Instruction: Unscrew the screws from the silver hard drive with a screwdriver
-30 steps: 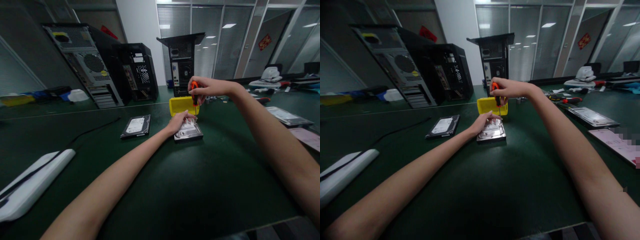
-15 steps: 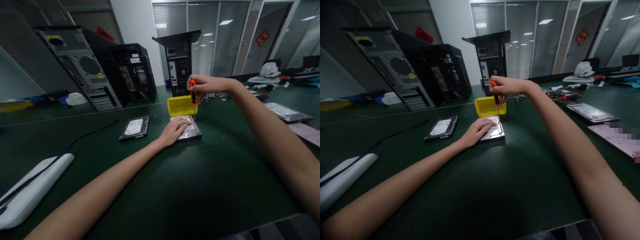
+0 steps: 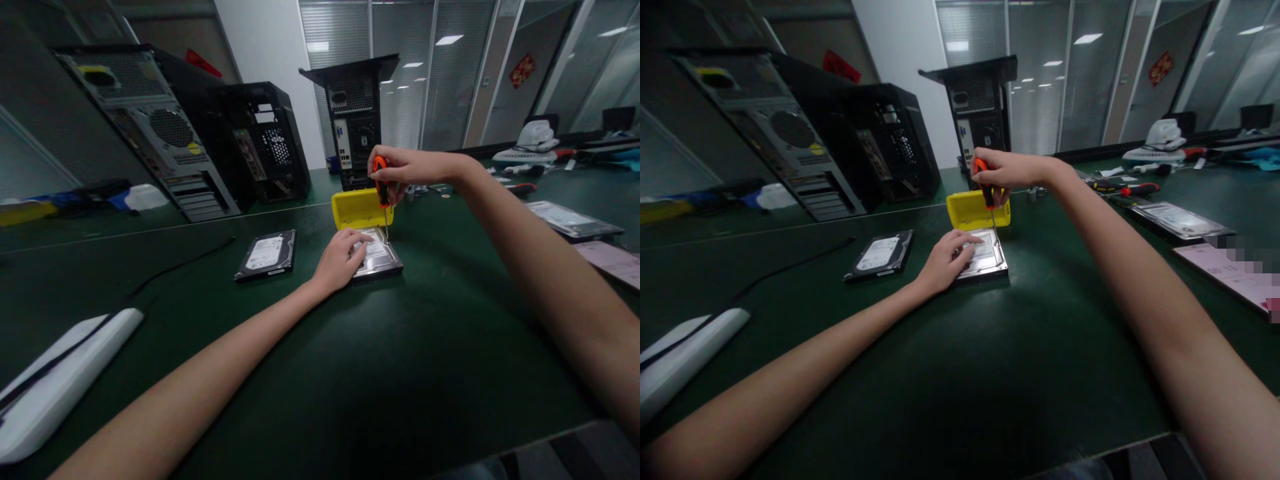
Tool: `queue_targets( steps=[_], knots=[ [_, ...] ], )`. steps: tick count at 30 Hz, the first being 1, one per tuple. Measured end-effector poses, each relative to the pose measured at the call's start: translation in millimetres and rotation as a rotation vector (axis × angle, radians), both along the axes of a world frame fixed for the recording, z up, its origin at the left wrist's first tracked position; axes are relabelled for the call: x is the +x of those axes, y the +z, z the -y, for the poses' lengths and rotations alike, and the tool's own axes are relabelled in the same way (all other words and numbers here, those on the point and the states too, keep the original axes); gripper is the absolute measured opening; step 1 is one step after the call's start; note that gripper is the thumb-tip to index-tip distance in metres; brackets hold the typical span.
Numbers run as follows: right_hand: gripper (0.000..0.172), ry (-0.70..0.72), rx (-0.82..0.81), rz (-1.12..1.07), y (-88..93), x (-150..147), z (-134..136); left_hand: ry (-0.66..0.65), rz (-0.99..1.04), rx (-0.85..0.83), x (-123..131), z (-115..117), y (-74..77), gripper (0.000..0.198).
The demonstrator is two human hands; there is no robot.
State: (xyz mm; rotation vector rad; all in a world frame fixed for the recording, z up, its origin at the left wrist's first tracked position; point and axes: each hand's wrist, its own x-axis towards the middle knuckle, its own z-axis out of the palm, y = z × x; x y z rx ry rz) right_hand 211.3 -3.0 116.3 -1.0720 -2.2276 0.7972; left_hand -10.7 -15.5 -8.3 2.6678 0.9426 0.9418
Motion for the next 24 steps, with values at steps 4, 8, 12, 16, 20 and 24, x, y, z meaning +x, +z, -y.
queue_targets(
  steps=[4, 8, 12, 16, 20, 24],
  knots=[
    [0.013, -0.002, -0.006, -0.032, -0.8, -1.5, 1.6, -0.004, 0.004, -0.013, 0.5, -0.9, -0.4, 0.028],
    [0.012, -0.001, -0.004, -0.032, -0.7, -1.9, 2.7, -0.011, 0.022, -0.015, 0.7, -0.9, -0.5, 0.028],
    [0.015, 0.000, 0.028, -0.001, 0.3, -0.3, -0.4, 0.010, -0.024, 0.007, 1.1, 0.7, 1.8, 0.029],
    [0.021, -0.043, 0.083, 0.031, 0.5, 2.3, -5.1, 0.039, -0.116, 0.010, 1.9, 3.1, 5.2, 0.029],
    [0.023, -0.049, 0.140, 0.010, -0.4, 4.8, -6.8, 0.032, -0.142, -0.024, 2.2, 2.9, 5.5, 0.030],
    [0.033, -0.038, 0.173, 0.030, 0.9, 4.4, -4.9, -0.003, -0.148, -0.058, 1.7, -0.4, 6.1, 0.031]
  ],
)
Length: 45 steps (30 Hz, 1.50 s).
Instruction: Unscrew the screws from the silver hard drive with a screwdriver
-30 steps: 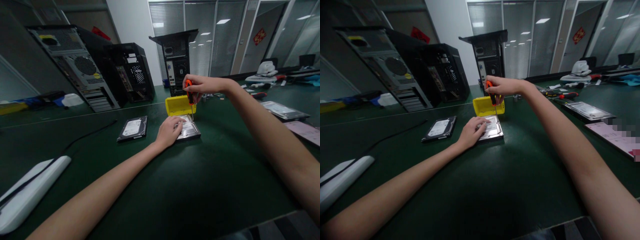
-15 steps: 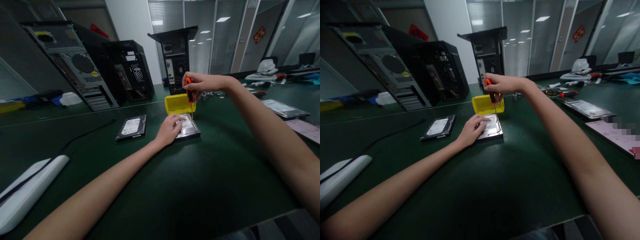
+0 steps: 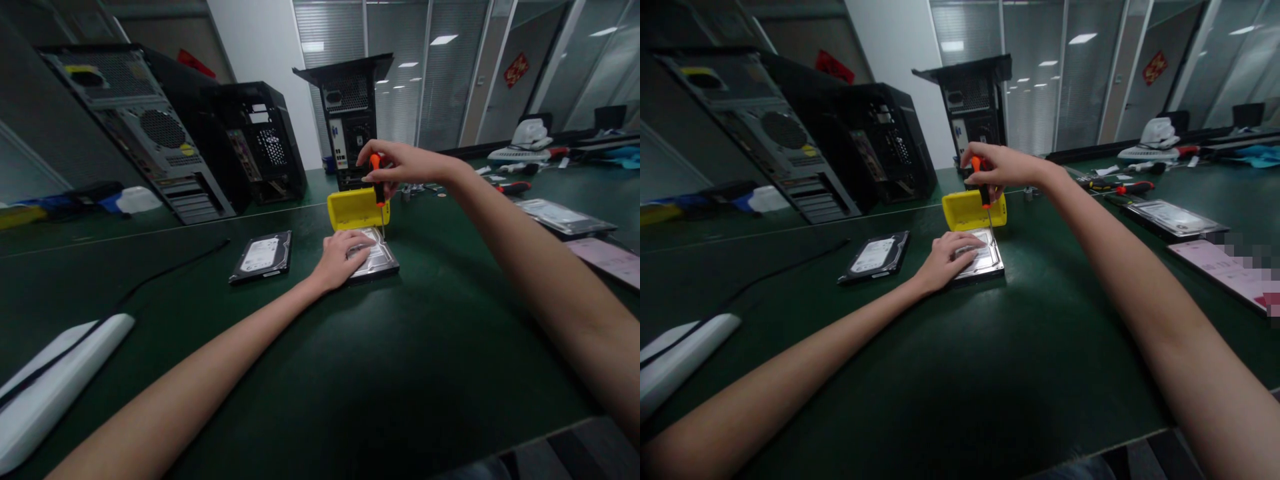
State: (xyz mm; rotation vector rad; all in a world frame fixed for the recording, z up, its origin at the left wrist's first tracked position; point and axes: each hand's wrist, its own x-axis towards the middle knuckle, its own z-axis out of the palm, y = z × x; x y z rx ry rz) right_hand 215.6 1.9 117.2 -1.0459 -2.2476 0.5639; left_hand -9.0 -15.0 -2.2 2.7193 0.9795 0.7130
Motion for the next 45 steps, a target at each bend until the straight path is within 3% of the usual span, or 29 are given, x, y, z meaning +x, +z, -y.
queue_targets(
  steps=[7, 15, 22, 45],
  knots=[
    [0.024, -0.009, 0.067, 0.071, 1.8, -7.6, 6.0, -0.128, -0.154, -0.001, 10.5, -8.3, 13.3, 0.039],
    [0.022, -0.017, -0.054, -0.003, 2.0, -6.9, 6.4, -0.052, -0.159, 0.066, 35.4, -13.8, 7.5, 0.039],
    [0.030, -0.009, -0.032, -0.004, 2.6, -1.4, 2.7, -0.036, -0.130, 0.034, 32.9, -11.8, 6.6, 0.039],
    [0.028, 0.000, 0.036, 0.063, 3.3, 0.9, 2.1, -0.023, -0.152, 0.013, 33.7, -8.8, 9.5, 0.036]
  ],
)
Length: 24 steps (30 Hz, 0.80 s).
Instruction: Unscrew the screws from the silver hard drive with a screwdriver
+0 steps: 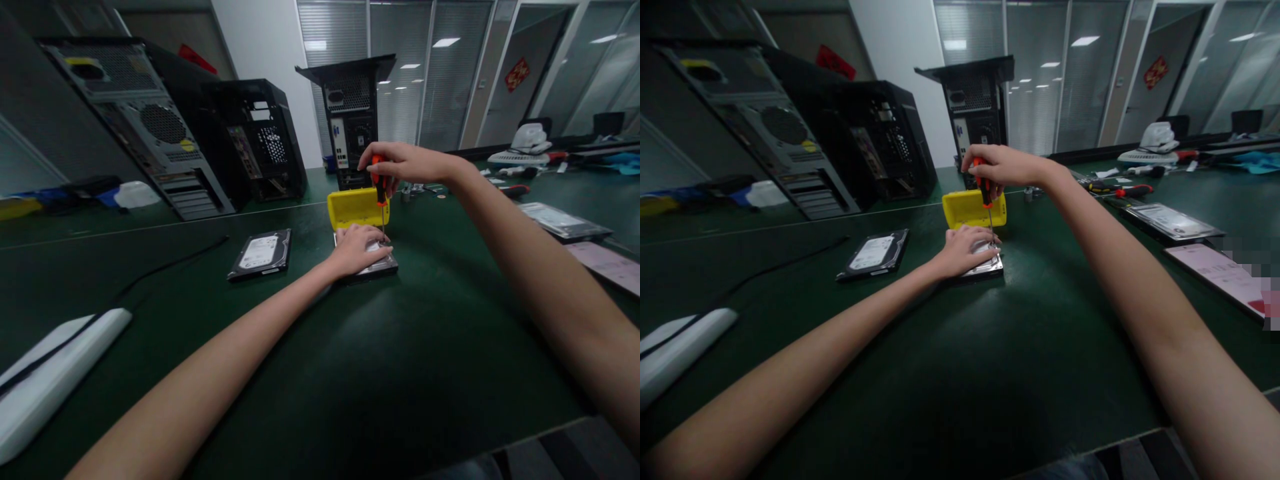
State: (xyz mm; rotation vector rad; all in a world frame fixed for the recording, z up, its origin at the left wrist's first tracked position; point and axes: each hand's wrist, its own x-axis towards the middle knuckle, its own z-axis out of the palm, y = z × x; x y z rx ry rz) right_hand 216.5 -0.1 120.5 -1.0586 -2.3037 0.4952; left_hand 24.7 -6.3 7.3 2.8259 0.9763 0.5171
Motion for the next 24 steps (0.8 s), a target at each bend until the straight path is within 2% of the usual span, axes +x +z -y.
queue_targets(
  steps=[18, 24],
  knots=[
    [0.024, 0.024, -0.011, 0.007, 1.6, 1.5, 2.6, -0.016, 0.000, -0.025, -1.6, -2.3, -0.9, 0.041],
    [0.022, 0.084, -0.053, -0.047, 0.9, 4.0, 1.5, -0.016, 0.000, -0.015, -0.5, -0.4, 0.3, 0.039]
  ],
)
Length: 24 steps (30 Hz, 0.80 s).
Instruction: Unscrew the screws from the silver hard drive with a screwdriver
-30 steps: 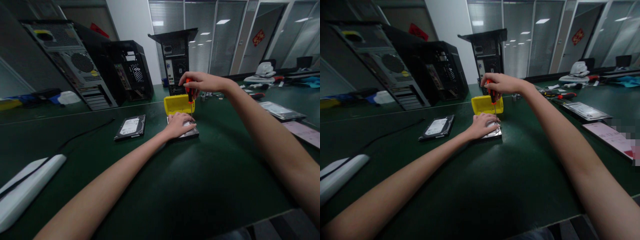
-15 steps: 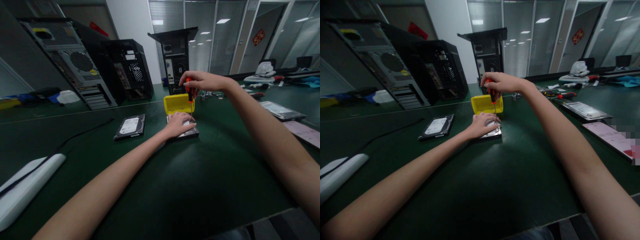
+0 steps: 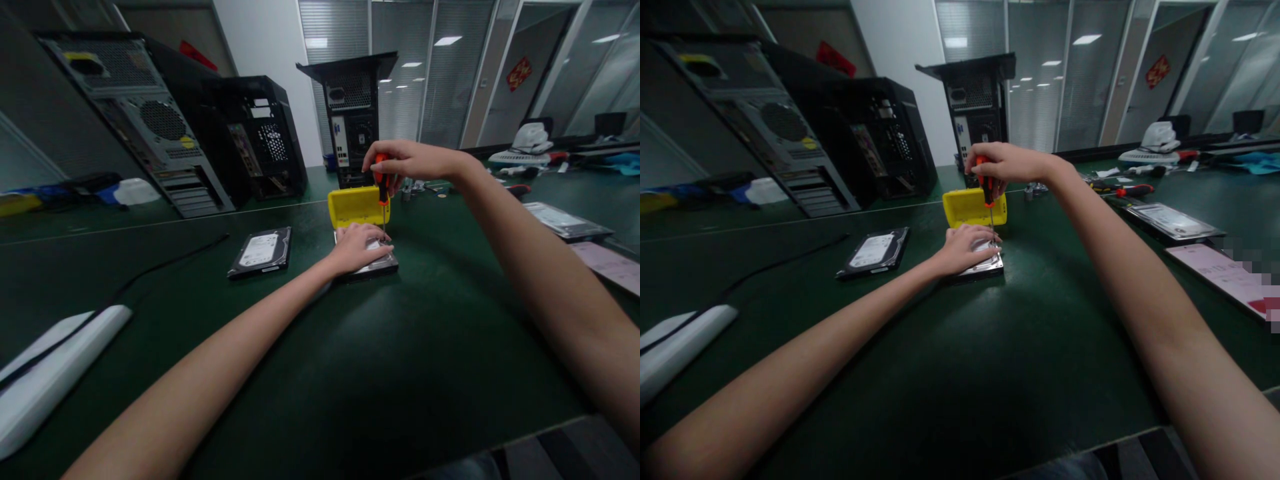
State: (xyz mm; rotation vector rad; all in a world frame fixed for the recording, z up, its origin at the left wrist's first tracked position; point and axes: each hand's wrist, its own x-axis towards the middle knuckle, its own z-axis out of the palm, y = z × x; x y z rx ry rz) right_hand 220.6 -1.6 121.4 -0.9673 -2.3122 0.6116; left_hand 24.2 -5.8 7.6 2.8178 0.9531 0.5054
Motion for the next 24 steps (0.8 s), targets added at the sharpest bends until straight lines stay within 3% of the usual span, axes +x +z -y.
queue_targets(
  steps=[12, 24],
  knots=[
    [0.019, 0.054, -0.026, -0.023, -0.3, 0.5, 3.1, 0.025, -0.016, -0.022, 0.9, 0.8, 1.1, 0.039],
    [0.018, -0.018, -0.013, -0.023, -2.7, 3.2, 2.0, 0.032, -0.027, -0.042, 1.8, 3.1, 2.7, 0.038]
  ],
)
